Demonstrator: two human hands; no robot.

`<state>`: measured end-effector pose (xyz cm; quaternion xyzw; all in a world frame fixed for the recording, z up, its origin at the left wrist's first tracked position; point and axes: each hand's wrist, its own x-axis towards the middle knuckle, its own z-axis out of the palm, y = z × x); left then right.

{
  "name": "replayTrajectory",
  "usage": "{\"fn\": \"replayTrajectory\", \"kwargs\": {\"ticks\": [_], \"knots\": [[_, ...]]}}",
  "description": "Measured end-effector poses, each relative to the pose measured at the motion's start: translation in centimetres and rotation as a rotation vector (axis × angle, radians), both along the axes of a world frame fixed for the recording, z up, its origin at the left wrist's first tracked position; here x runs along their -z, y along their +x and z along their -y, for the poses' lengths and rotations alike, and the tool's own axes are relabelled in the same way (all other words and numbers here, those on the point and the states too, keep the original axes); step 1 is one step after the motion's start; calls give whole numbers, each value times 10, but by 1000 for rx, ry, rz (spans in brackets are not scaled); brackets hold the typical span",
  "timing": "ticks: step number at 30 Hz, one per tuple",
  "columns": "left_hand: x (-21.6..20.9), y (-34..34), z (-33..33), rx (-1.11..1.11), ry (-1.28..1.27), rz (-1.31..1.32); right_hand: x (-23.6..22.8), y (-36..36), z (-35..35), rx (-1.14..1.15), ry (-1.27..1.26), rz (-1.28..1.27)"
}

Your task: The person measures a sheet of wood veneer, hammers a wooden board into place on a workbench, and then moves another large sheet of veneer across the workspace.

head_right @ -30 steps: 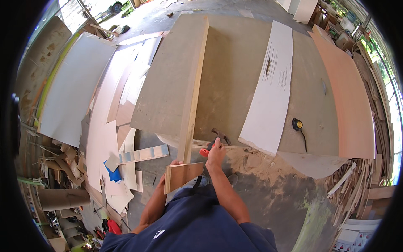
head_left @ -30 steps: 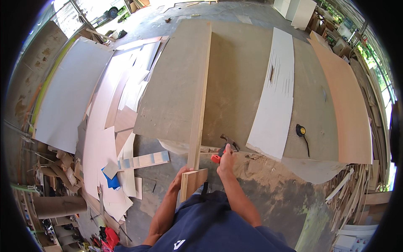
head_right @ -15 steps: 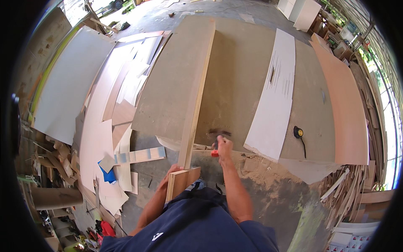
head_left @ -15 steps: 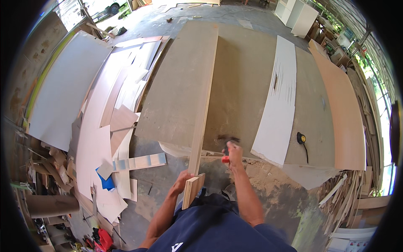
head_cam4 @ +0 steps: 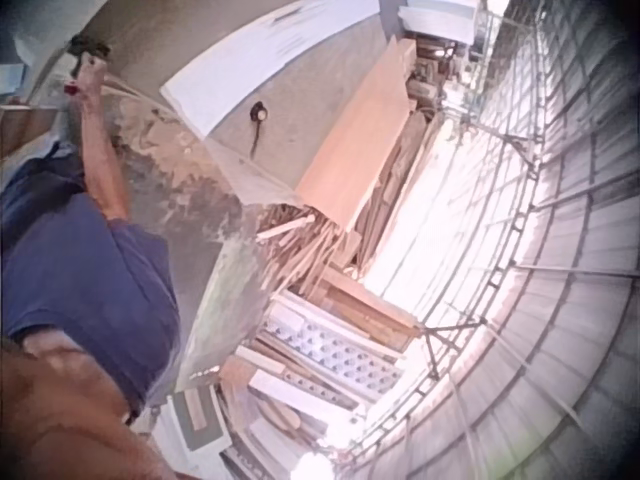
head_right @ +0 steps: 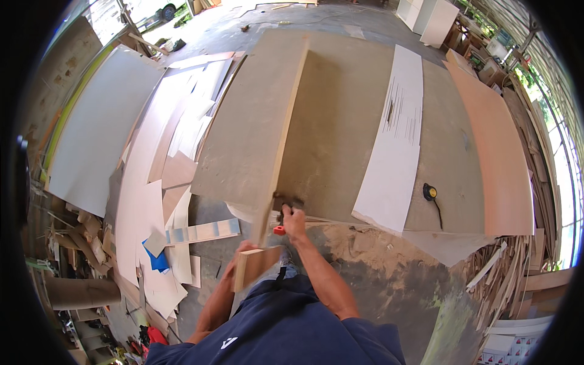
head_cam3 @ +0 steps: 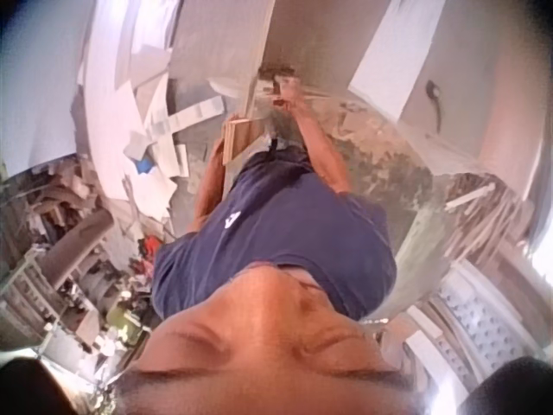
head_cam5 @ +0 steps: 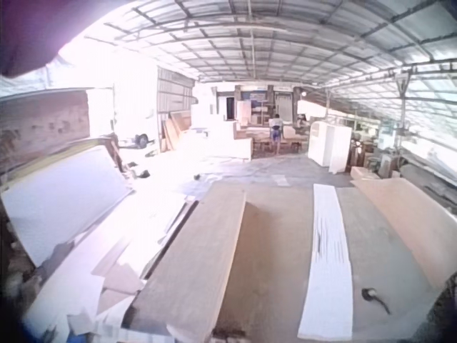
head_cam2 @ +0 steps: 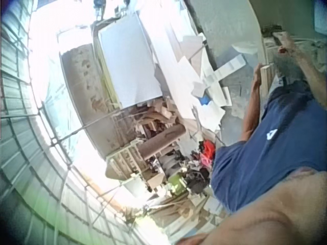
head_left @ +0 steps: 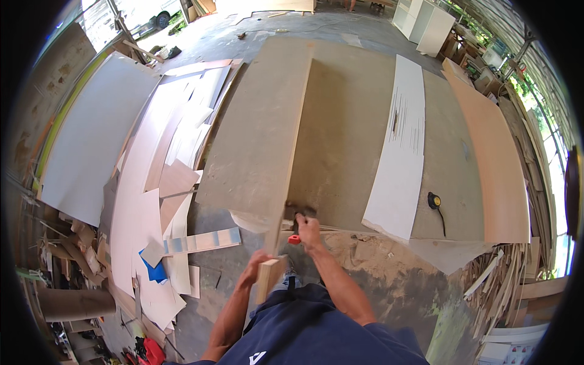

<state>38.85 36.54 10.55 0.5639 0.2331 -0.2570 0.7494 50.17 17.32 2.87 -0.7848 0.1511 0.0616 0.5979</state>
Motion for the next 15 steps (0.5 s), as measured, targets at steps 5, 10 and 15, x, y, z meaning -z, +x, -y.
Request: {"fn": "replayTrajectory", "kwargs": {"ticks": [5, 10, 15], "knots": [[34, 3, -34, 157, -14, 147, -10, 4, -1, 448, 534, -126], [-3, -10, -36, -1, 29, 105, -36, -1, -19, 33, 194, -15], [44, -55, -89, -74, -109, 38, -35, 43, 2, 281, 766, -124]]}}
